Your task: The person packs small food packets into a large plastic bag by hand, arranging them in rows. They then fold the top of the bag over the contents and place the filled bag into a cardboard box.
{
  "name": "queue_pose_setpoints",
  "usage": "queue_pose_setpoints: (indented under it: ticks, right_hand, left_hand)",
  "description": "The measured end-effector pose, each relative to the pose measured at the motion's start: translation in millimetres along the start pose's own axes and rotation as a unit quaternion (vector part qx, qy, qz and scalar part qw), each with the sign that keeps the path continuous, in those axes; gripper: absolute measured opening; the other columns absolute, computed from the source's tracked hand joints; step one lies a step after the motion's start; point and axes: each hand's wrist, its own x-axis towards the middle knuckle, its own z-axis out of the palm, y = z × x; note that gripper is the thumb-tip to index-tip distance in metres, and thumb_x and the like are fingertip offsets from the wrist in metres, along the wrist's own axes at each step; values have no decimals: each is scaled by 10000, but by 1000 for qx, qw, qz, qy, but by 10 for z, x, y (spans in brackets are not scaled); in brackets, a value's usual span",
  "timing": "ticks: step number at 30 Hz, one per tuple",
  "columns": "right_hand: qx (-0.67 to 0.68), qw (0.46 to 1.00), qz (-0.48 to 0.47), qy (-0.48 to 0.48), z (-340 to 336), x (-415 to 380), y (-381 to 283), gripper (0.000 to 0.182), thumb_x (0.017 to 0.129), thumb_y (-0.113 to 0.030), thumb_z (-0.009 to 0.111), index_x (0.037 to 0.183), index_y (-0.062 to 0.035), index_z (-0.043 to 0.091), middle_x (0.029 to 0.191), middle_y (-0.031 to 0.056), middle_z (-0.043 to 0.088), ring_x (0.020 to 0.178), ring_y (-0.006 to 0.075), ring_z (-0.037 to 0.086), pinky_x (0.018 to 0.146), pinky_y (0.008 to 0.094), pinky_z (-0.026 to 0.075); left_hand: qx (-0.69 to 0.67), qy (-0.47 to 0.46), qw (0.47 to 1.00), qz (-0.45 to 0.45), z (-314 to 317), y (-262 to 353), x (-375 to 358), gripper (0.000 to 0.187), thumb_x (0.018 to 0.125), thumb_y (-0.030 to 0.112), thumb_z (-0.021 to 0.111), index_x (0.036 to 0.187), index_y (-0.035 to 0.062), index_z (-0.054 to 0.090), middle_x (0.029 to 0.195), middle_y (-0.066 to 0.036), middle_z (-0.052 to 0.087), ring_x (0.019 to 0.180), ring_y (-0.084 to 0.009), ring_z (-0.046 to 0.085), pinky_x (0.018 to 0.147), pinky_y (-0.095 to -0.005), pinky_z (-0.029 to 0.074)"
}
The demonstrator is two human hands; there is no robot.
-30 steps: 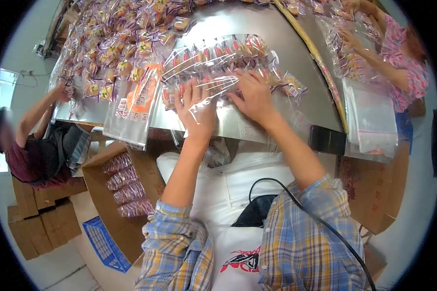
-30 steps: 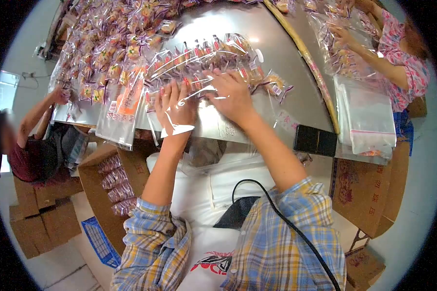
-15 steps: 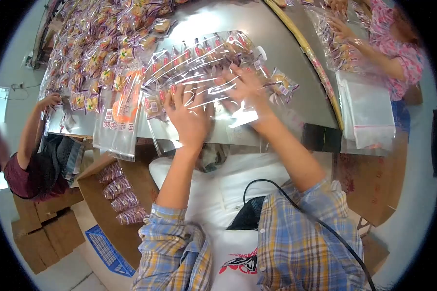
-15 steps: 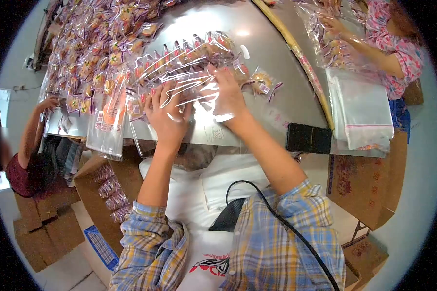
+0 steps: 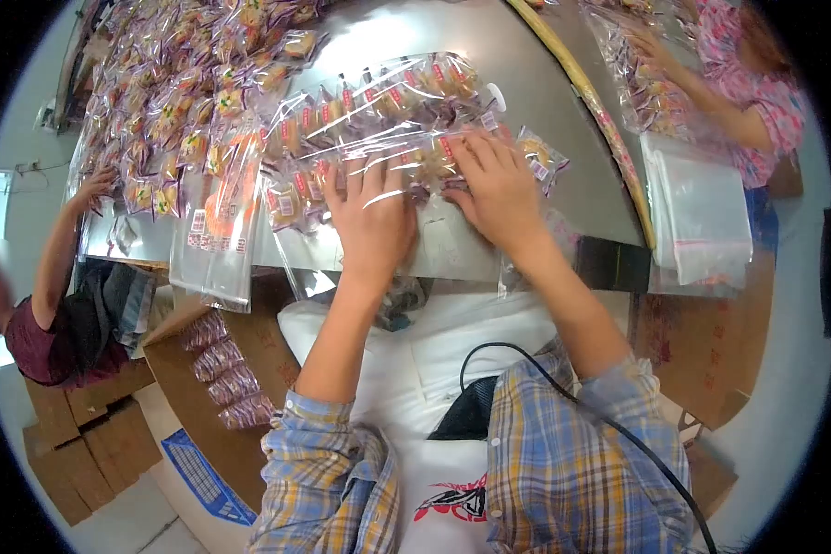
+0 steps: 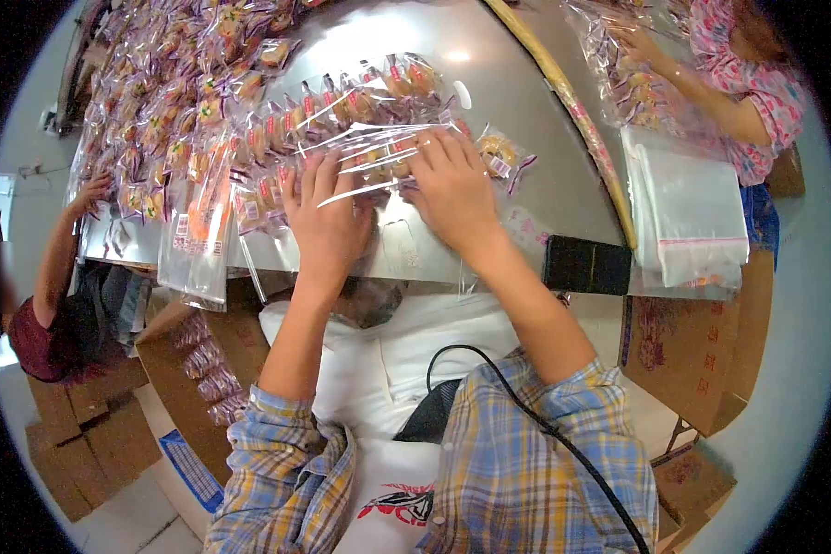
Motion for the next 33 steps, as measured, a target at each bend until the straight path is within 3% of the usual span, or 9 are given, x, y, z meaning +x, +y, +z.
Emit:
queue_pose_setpoints:
  ticks: [7, 12, 14, 17, 22, 26, 29, 32, 33]
  right_hand:
    - [-32, 999, 26, 10, 148, 67, -44, 465, 771, -154, 777, 1226, -106, 700, 1307, 123, 651, 1296, 305, 572, 1140, 492, 405]
    - [-18, 999, 37, 0, 69, 5, -198, 712, 807, -224, 782, 1472, -68, 579, 1473, 182, 576, 1392, 373, 503, 1240, 565, 299]
    - [-46, 998, 25, 19, 189, -41, -146, 701, 811, -235, 778, 1463, -70, 584, 1487, 175, 567, 1395, 382, 500, 1242, 568, 302]
    - [-43, 997, 31, 48, 258, 3, -91, 586, 845, -229, 736, 1395, -63, 622, 1472, 175, 584, 1405, 403, 487, 1241, 572, 298]
    - [-47, 996, 67, 33, 137, 10, -243, 431, 845, -227, 730, 1231, -38, 706, 1469, 169, 579, 1387, 392, 492, 1235, 582, 306]
    - [157, 987, -23, -1, -218, -481, -478, 325, 825, -113, 739, 1132, -5, 724, 1268, 166, 683, 1218, 358, 610, 1114, 523, 442]
    - [452, 891, -25, -28, -846, -475, -419, 285, 851, -54, 724, 1131, 0, 731, 1062, 124, 742, 1035, 323, 678, 960, 458, 522]
    - [430, 875, 213, 66, -961, -385, -46, 373, 892, -166, 781, 1236, -31, 733, 1094, 109, 743, 1057, 304, 669, 933, 443, 520]
    - [272, 940, 193, 68, -902, -299, 132, 414, 885, -217, 803, 1249, -34, 729, 1124, 115, 734, 1092, 305, 655, 948, 441, 514]
  left_hand:
    - [20, -5, 1000, -16, 17, 1, -10, 634, 791, 375, 831, 1378, 192, 675, 1461, -105, 611, 1364, -320, 545, 1205, -603, 270]
    - [54, -12, 997, -50, 55, 145, 39, 533, 841, 377, 803, 1332, 200, 691, 1424, -109, 606, 1370, -307, 522, 1171, -612, 293]
    - [79, -33, 995, -60, 33, 170, 52, 526, 848, 363, 796, 1337, 202, 690, 1414, -107, 608, 1367, -300, 522, 1162, -612, 301]
    - [78, -18, 996, -40, 31, 153, 38, 474, 887, 328, 742, 1325, 152, 693, 1210, -116, 675, 1174, -316, 617, 1157, -644, 302]
    - [50, 7, 998, -39, 89, 138, 17, 575, 840, 270, 750, 1389, 130, 654, 1386, -127, 632, 1340, -315, 552, 1178, -612, 285]
    - [36, 6, 999, -27, -1, 118, -13, 645, 807, 248, 751, 1422, 99, 626, 1465, -140, 597, 1392, -311, 523, 1191, -590, 272]
    - [22, -11, 998, -55, 10, 130, -17, 562, 873, 233, 724, 1414, 107, 641, 1446, -172, 635, 1400, -353, 537, 1206, -621, 246]
    - [25, -18, 998, -59, 12, 163, 1, 601, 885, 151, 698, 1473, 97, 585, 1471, -182, 620, 1392, -364, 550, 1195, -607, 261]
    - [26, -26, 998, -60, 5, 160, -1, 601, 889, 140, 685, 1479, 96, 578, 1473, -184, 618, 1387, -366, 554, 1191, -608, 266]
